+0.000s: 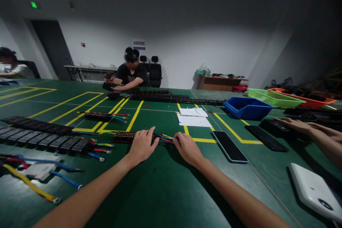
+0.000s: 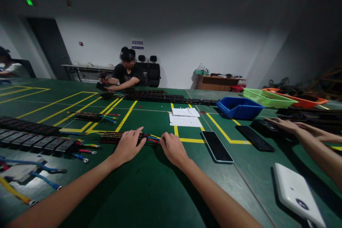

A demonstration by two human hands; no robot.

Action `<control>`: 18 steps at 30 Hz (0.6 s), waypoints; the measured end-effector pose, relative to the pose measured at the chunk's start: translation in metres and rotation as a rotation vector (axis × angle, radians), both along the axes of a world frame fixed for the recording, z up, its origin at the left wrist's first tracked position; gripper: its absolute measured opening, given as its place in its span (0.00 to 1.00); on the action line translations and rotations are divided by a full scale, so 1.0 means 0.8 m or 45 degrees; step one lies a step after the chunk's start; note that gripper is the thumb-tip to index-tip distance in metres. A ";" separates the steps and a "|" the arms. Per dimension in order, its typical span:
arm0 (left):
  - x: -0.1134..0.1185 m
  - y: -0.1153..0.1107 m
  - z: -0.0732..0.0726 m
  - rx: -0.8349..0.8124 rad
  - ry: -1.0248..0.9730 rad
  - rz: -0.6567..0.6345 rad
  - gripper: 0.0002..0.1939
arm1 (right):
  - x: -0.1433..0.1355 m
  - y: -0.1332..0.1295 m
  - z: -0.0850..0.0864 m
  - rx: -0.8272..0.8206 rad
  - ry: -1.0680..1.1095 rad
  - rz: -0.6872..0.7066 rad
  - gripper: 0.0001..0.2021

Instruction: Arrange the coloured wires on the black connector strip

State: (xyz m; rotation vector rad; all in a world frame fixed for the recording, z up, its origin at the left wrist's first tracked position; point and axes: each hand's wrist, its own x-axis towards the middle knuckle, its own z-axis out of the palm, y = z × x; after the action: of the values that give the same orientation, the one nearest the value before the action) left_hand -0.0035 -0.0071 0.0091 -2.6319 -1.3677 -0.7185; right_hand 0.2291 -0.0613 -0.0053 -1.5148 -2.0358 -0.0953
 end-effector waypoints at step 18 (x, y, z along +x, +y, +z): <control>-0.001 -0.002 -0.003 -0.005 -0.030 -0.003 0.29 | 0.003 -0.007 -0.001 0.215 -0.038 0.121 0.12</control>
State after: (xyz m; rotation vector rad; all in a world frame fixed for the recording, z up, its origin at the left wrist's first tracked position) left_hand -0.0044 -0.0087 0.0070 -2.6366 -1.3740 -0.7501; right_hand 0.2315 -0.0668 -0.0060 -1.3189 -2.0640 -0.2469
